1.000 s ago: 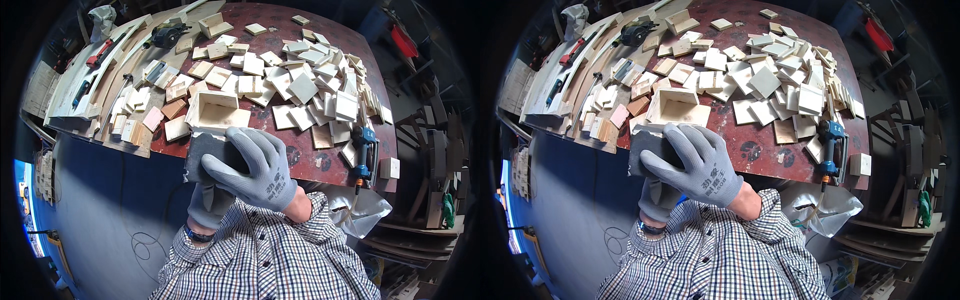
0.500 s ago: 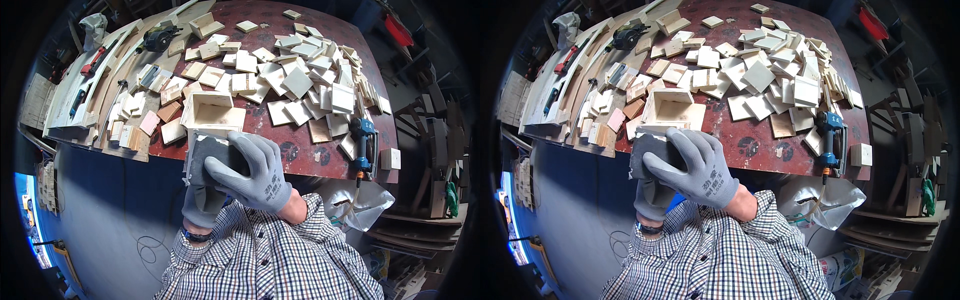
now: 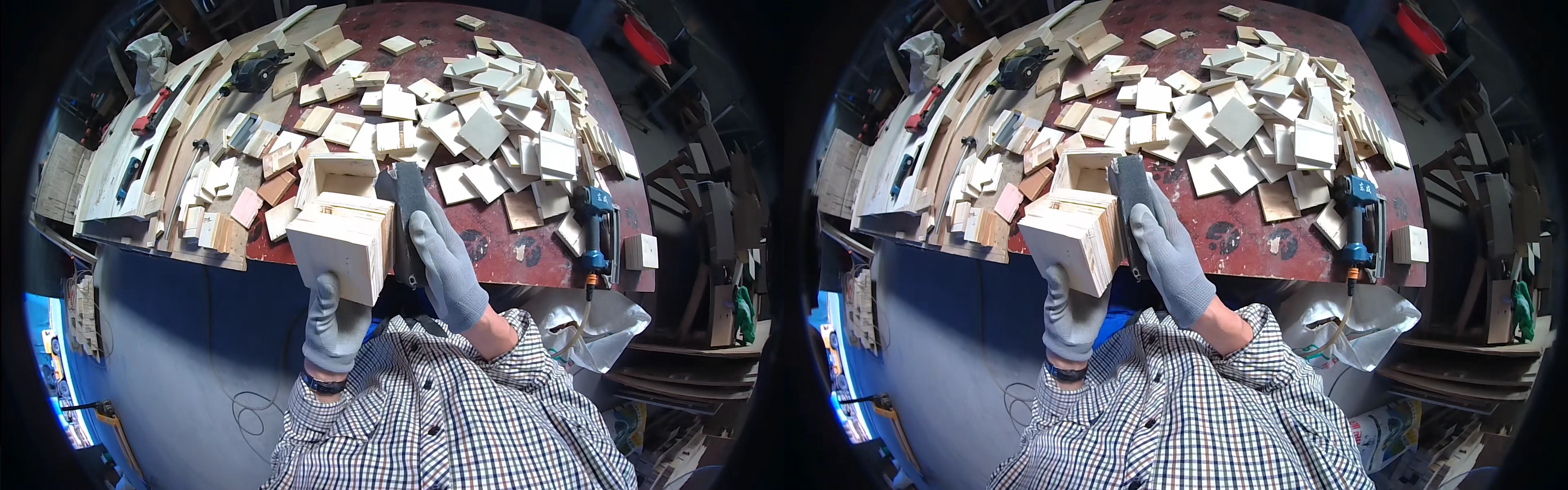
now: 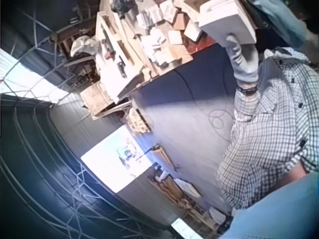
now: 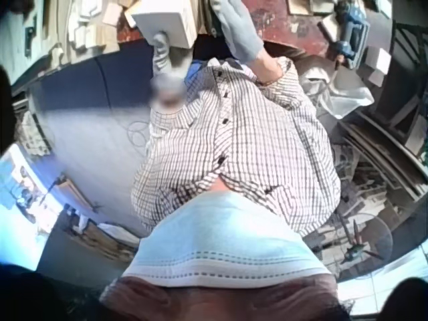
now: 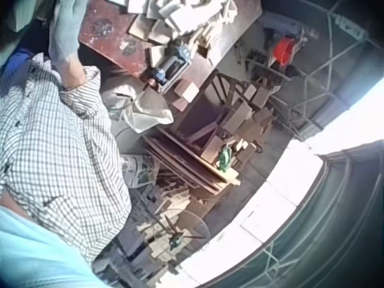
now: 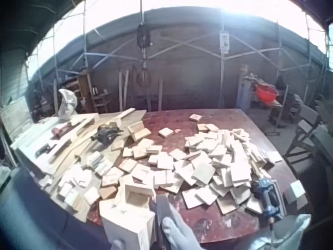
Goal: The person uses a pneumatic nail gun to fasten small wooden pieces into box shapes on a cluttered workbench. After assembling, the person smooths the edges of the finished boxes with a sanding block.
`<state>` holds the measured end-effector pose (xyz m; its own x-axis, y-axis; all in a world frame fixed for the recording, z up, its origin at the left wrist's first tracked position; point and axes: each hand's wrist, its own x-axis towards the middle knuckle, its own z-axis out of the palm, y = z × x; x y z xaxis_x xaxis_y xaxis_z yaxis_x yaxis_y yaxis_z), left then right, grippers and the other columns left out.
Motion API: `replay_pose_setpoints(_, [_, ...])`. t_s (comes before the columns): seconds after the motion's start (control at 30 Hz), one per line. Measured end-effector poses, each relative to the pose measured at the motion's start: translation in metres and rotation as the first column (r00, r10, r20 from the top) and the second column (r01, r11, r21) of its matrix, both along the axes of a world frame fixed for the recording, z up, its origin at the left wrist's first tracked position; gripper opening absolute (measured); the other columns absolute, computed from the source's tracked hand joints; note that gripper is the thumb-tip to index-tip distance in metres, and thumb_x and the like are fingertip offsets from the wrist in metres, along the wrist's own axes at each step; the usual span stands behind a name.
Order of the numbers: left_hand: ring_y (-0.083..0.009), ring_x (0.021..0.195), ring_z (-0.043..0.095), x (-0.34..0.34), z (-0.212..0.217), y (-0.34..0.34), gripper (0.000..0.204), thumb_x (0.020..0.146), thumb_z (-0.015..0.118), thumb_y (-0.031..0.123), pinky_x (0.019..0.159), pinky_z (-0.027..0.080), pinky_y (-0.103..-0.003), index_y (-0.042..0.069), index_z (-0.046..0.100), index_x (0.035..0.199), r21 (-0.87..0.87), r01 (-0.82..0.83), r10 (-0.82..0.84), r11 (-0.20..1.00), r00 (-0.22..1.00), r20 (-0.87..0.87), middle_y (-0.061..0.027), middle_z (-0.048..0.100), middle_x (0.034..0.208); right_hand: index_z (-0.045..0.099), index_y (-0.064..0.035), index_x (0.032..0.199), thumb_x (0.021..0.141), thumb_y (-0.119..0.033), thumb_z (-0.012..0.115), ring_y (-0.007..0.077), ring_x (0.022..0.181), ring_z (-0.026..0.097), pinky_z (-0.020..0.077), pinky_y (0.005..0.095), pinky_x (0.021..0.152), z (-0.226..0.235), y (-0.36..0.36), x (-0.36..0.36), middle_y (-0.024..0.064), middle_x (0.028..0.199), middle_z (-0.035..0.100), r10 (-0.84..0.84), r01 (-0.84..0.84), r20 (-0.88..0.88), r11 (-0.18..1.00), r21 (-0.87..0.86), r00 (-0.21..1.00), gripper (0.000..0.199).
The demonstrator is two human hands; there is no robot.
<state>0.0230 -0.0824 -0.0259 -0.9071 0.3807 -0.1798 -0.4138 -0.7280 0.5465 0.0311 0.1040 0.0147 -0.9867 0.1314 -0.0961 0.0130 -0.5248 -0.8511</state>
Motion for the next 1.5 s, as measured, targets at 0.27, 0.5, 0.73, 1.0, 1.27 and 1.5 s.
replay_pose_setpoints(0.27, [-0.0281, 0.144, 0.049, -0.027, -0.020, -0.044, 0.077, 0.093, 0.079, 0.037, 0.121, 0.043, -0.048, 0.011, 0.042, 0.155, 0.092, -0.124, 0.125, 0.988, 0.992, -0.006, -0.0087, 0.055, 0.152, 0.032, -0.0025, 0.163, 0.112, -0.041, 0.050, 0.0122, 0.115, 0.059, 0.0495, 0.0265, 0.097, 0.004, 0.005, 0.037, 0.0069, 0.136, 0.058, 0.190, -0.187, -0.006, 0.969, 0.159, 0.982, 0.067])
replay_pose_setpoints(0.5, [-0.0251, 0.146, 0.044, 0.007, -0.026, -0.013, 0.097, 0.084, 0.085, 0.051, 0.124, 0.035, -0.043, 0.014, 0.037, 0.159, -0.061, -0.021, 0.012, 0.998, 0.990, -0.141, -0.0023, 0.047, 0.158, 0.032, 0.0002, 0.163, 0.109, -0.039, 0.052, 0.0193, 0.135, 0.047, 0.0333, 0.0330, 0.118, 0.003, -0.004, -0.009, 0.0116, 0.149, 0.049, 0.075, -0.074, -0.053, 0.997, 0.024, 0.996, 0.069])
replay_pose_setpoints(0.73, [-0.0278, 0.142, 0.049, -0.019, -0.021, -0.036, 0.093, 0.084, 0.087, 0.043, 0.123, 0.040, -0.044, 0.006, 0.039, 0.156, 0.025, -0.167, 0.169, 0.986, 0.974, -0.149, -0.0087, 0.052, 0.155, 0.028, -0.0018, 0.165, 0.110, -0.040, 0.052, 0.0180, 0.134, 0.052, 0.0392, 0.0326, 0.115, 0.009, 0.002, 0.033, 0.0112, 0.148, 0.053, 0.260, -0.260, 0.046, 0.965, -0.015, 0.964, 0.071])
replay_pose_setpoints(1.0, [-0.0259, 0.142, 0.049, 0.007, -0.035, -0.017, 0.092, 0.087, 0.083, 0.050, 0.119, 0.042, -0.044, 0.016, 0.037, 0.159, -0.173, -0.105, 0.050, 0.979, 0.954, -0.295, -0.0041, 0.051, 0.154, 0.027, 0.0000, 0.165, 0.108, -0.034, 0.050, 0.0243, 0.142, 0.044, 0.0329, 0.0358, 0.119, 0.017, 0.000, -0.002, 0.0179, 0.153, 0.044, 0.063, -0.042, -0.124, 0.986, 0.163, 0.990, 0.070])
replay_pose_setpoints(1.27, [-0.0275, 0.144, 0.049, -0.015, -0.035, -0.040, 0.089, 0.084, 0.088, 0.031, 0.122, 0.042, -0.044, 0.011, 0.040, 0.157, 0.353, -0.075, 0.074, 0.933, 0.997, 0.018, -0.0053, 0.054, 0.154, 0.028, -0.0010, 0.165, 0.108, -0.040, 0.055, 0.0156, 0.121, 0.057, 0.0495, 0.0278, 0.100, 0.010, -0.003, 0.011, 0.0102, 0.142, 0.054, 0.026, -0.013, -0.082, 0.989, 0.149, 0.996, 0.074])
replay_pose_setpoints(1.5, [-0.0258, 0.148, 0.043, 0.006, -0.033, -0.016, 0.098, 0.082, 0.085, 0.051, 0.126, 0.034, -0.044, 0.014, 0.037, 0.160, 0.074, -0.113, 0.125, 0.991, 0.977, -0.173, -0.0037, 0.047, 0.159, 0.026, 0.0010, 0.164, 0.109, -0.034, 0.050, 0.0268, 0.141, 0.042, 0.0302, 0.0401, 0.121, -0.006, -0.015, 0.006, 0.0231, 0.150, 0.045, 0.088, -0.060, -0.090, 0.960, 0.275, 0.992, 0.069])
